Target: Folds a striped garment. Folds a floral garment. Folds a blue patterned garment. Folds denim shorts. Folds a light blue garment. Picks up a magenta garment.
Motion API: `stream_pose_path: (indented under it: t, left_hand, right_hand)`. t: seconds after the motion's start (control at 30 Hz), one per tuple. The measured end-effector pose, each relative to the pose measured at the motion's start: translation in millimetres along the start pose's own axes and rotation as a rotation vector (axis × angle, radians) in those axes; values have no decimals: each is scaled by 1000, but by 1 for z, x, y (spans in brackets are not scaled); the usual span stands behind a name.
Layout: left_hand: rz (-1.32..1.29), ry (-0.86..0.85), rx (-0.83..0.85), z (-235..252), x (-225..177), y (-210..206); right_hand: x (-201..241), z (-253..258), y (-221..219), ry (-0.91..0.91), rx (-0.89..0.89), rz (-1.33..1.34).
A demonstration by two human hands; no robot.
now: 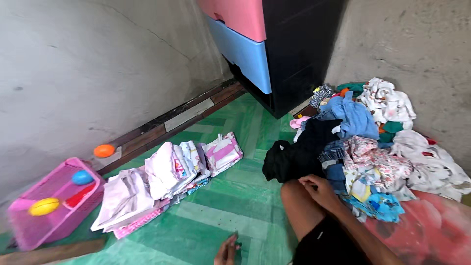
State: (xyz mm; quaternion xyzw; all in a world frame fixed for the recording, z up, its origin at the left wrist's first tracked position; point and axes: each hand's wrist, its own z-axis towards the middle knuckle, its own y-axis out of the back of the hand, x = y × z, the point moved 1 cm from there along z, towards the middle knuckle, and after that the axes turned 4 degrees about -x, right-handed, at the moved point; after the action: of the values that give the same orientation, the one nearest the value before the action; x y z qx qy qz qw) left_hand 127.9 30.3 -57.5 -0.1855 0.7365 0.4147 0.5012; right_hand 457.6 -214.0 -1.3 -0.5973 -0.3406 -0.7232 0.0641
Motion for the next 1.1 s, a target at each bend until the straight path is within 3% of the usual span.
stream_pose_path:
  t: [0.17, 0.33, 0.47, 0.7, 0.8, 0.93, 1.1]
  left_hand:
    - [-15, 100, -112, -38, 4, 11]
    - [-2, 87, -103, -43, -4, 4]
    - [28, 70, -69, -44, -4, 1]
    - [49, 86, -79, -47, -1, 2]
    - [61, 81, -74, -47, -2, 0]
    - [48, 113, -94, -48, -4, 1]
    - [-42, 98, -159, -54, -16, 6]
  right_hand:
    - [-28, -39, 63, 95, -310, -332]
    - [-46, -52, 103, -30, -440, -476]
    - [-39, -42, 118, -173, -451, -447]
    - [-21, -9, 141, -166, -593, -600]
    - [-27, 16, 152, -297, -502, -645]
    - [-12, 38, 161, -428, -343, -530]
    - [44, 41, 175, -155, -382, -85]
